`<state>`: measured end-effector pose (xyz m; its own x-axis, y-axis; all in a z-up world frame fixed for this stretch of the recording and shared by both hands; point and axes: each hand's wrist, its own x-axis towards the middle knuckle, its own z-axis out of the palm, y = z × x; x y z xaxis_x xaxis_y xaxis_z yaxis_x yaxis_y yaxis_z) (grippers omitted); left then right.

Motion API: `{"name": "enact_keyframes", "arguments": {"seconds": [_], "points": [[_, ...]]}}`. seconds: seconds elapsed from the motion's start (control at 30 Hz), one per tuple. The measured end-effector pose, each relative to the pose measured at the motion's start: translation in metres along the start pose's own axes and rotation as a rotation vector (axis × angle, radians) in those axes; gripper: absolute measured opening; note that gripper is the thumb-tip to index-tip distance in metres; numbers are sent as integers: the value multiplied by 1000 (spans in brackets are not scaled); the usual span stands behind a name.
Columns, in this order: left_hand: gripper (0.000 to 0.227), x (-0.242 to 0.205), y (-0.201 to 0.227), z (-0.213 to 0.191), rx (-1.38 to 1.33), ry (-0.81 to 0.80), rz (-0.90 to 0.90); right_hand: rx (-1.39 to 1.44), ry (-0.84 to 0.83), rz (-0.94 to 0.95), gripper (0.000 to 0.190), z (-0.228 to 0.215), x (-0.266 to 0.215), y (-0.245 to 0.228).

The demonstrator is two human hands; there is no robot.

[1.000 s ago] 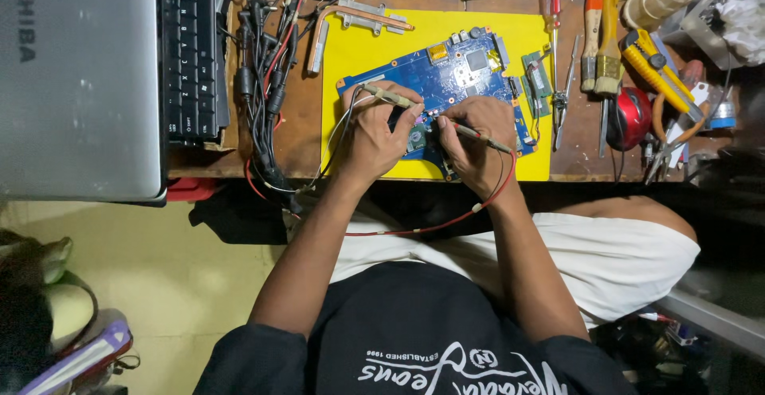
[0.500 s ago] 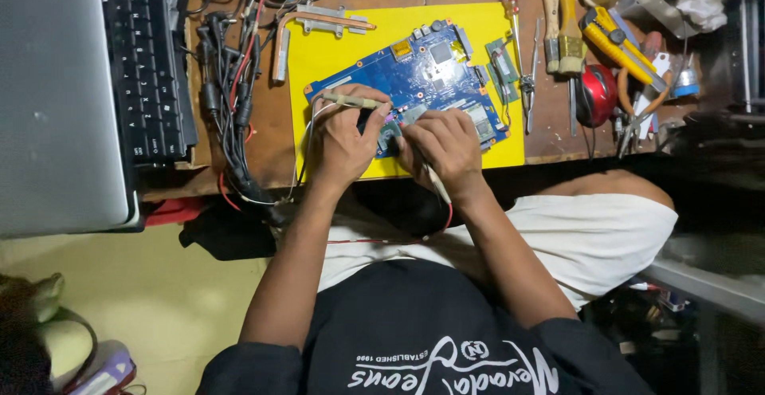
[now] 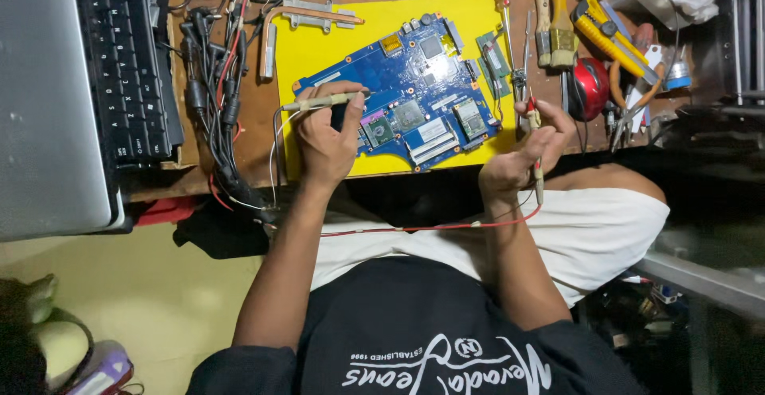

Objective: The person uses a multimeter to test various points on a blue laptop motherboard placed on a yellow mat. They systematically move the probes across different components and connectors, occasionally flipping the board to access the other side.

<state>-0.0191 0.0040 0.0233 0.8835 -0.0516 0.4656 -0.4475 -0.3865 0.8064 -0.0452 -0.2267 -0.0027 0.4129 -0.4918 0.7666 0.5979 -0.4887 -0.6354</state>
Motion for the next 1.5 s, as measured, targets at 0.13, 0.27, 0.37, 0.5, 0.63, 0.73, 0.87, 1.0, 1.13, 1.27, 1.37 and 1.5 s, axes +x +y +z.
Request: {"name": "enact_keyframes", "arguments": {"seconds": [0.13,0.27,0.37,0.5,0.63,0.73,0.87,1.0,1.13,1.27,1.37,1.5], "points": [[12,1,0,3,63,39,-11,30,64,337,44,-2,-1,-3],[11,-5,0,8,75,192,-63,-49,-61,375,51,4,5,-12],[12,-7,-1,11,34,264,-115,-59,-179,367,54,5,7,-16],[13,-10,-5,12,-150,369,-170,-169,-244,398,59,7,11,-23],[15,-10,-4,10,-172,413,-182,-174,-271,348,58,9,11,-23],[13,-10,-7,14,-212,461,-139,-194,-280,336,55,9,13,-24],[13,-7,-16,16,-278,562,-73,-213,-268,320,55,13,12,-22],[15,-8,-29,14,-386,624,-66,-256,-295,237,53,13,13,-25],[15,-12,-41,17,-440,653,-85,-381,-366,165,58,11,11,-23],[14,-12,-43,18,-432,644,-104,-421,-426,166,53,13,10,-22],[14,-18,-43,20,-456,655,-118,-389,-400,135,51,12,5,-17],[13,-20,-34,23,-280,692,-148,-337,-400,136,43,12,10,-6]]}}
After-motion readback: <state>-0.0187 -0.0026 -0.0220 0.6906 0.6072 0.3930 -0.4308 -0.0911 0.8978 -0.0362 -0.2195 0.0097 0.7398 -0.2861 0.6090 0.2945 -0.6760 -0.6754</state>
